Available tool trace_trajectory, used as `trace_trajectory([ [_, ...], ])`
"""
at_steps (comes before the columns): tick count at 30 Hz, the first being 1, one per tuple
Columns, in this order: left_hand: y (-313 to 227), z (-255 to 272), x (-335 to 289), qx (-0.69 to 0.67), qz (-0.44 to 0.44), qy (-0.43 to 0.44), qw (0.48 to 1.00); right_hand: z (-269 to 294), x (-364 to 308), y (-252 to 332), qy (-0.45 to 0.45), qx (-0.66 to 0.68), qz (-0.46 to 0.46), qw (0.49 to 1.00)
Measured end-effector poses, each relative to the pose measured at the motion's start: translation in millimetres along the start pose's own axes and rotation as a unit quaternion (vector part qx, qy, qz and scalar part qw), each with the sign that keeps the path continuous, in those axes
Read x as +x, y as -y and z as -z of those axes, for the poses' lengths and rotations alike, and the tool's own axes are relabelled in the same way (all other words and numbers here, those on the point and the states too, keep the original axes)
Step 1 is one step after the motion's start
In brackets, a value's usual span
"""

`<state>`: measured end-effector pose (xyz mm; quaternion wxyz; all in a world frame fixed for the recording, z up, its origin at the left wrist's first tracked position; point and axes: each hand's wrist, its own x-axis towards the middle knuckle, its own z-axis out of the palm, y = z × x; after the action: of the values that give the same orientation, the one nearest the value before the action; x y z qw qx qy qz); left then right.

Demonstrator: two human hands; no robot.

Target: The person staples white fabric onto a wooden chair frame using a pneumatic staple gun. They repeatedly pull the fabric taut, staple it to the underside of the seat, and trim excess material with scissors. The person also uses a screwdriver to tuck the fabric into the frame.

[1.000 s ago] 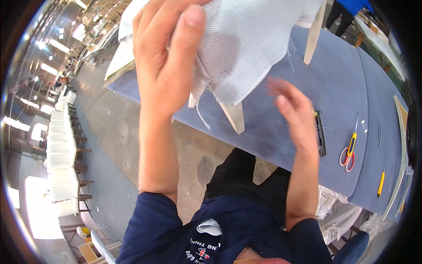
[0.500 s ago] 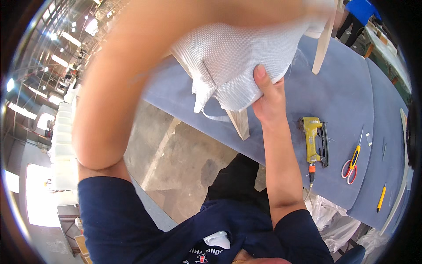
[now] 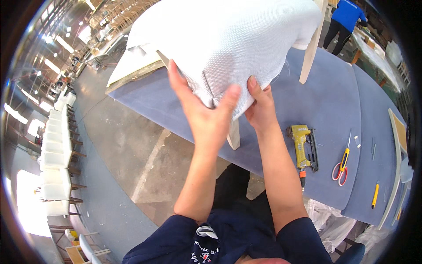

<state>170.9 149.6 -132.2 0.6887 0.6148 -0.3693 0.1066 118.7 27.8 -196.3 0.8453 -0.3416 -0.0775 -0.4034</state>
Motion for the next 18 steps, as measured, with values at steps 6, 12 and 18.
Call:
trace_trajectory([
  [6, 22.3, -23.9, -9.5, -0.092, -0.016, -0.005, 0.996, -3.6, -4.9, 7.6, -0.047, -0.028, -0.018, 0.998],
  [12, 19.7, -19.6, -6.9, -0.066, -0.049, 0.016, 0.997, 24.1, -35.7, 25.1, -0.050, -0.153, -0.054, 0.986],
  [18, 26.6, -17.2, -5.2, -0.003, -0.100, 0.029, 0.995, 114.2, -147.7, 69.6, -0.179, -0.897, 0.053, 0.400],
])
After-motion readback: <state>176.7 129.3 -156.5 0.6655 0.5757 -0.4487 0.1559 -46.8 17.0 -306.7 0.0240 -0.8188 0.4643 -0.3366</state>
